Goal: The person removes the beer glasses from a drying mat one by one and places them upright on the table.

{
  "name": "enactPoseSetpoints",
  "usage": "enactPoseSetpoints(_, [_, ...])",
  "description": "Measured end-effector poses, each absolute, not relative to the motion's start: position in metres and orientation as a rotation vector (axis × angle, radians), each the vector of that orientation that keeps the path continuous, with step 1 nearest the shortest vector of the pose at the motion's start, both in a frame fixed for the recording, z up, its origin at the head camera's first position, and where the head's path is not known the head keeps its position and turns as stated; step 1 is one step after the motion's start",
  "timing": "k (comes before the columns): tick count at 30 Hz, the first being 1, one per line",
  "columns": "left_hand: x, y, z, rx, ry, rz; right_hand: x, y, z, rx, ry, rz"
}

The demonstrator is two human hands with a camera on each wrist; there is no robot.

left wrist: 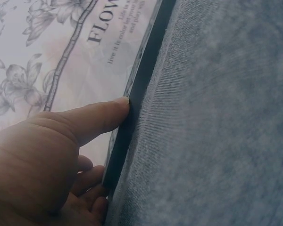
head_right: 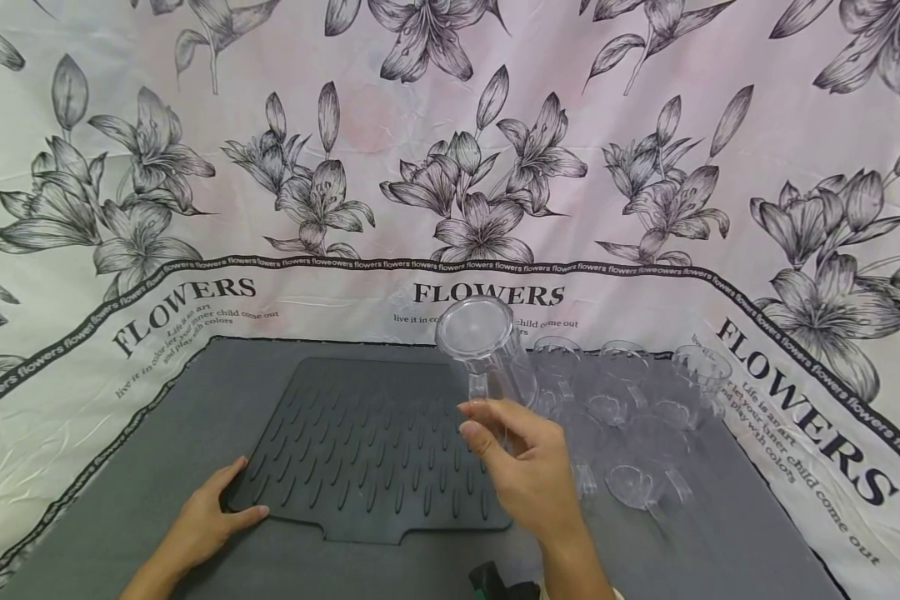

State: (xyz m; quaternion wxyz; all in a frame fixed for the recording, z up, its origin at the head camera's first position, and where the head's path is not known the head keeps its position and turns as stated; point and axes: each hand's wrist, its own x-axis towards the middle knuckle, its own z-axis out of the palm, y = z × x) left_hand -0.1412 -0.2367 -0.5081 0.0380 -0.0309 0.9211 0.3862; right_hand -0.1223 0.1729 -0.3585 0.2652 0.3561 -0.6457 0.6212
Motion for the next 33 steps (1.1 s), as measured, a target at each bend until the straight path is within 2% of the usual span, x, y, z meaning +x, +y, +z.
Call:
enactPoseSetpoints(18, [-0.141,-0.234,-0.499,-0.097,2.815,1.172,-0.123,0.17,-0.359,0.999,-1.853,1.539])
enactPoseSetpoints(26, [-0.141,-0.221,-0.463,-0.031,2.828,1.249,-0.12,0.167,-0.358,1.016,-1.918,1.324])
enactPoseSetpoints(33, [-0.145,-0.193,-0.43,0.188,2.744,1.545,-0.12,0.163,-0.358,1.063,-1.917,1.245])
